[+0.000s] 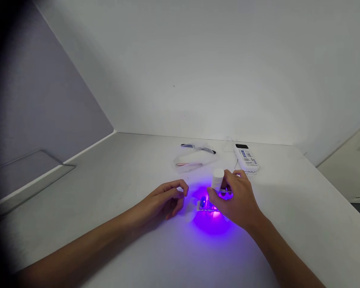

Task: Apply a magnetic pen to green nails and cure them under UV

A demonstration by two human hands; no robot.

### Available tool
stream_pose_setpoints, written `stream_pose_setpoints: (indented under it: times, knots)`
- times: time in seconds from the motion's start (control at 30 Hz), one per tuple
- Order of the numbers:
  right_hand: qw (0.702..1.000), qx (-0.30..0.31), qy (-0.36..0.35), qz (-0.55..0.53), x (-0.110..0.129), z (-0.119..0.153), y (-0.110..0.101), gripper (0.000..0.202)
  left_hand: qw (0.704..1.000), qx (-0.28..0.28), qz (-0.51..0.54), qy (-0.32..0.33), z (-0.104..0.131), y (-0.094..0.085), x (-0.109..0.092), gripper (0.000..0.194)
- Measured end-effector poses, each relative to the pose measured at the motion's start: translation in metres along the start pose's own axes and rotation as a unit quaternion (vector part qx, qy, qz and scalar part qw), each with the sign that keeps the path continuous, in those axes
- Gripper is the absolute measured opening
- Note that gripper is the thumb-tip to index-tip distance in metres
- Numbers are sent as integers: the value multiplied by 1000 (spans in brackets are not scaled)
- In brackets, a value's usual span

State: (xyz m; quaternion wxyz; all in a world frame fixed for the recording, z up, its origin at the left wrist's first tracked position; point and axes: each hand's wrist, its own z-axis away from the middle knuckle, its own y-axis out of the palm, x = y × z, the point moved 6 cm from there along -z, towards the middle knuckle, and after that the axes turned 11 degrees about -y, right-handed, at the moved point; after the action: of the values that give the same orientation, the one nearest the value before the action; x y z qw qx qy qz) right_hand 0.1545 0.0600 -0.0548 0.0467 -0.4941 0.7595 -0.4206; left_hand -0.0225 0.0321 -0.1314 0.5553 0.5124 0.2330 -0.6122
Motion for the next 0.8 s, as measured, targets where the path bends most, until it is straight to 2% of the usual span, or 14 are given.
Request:
stream_pose_setpoints:
  times: [0.23,0.8]
  knots:
    - [1000,17,14,-4,0,0,1,19,999,-36,25,-8,-2,-4,1,5]
    - [1000,16,8,-8,1,-1,0,20,998,-44,43,-9,-4,-8,6,7]
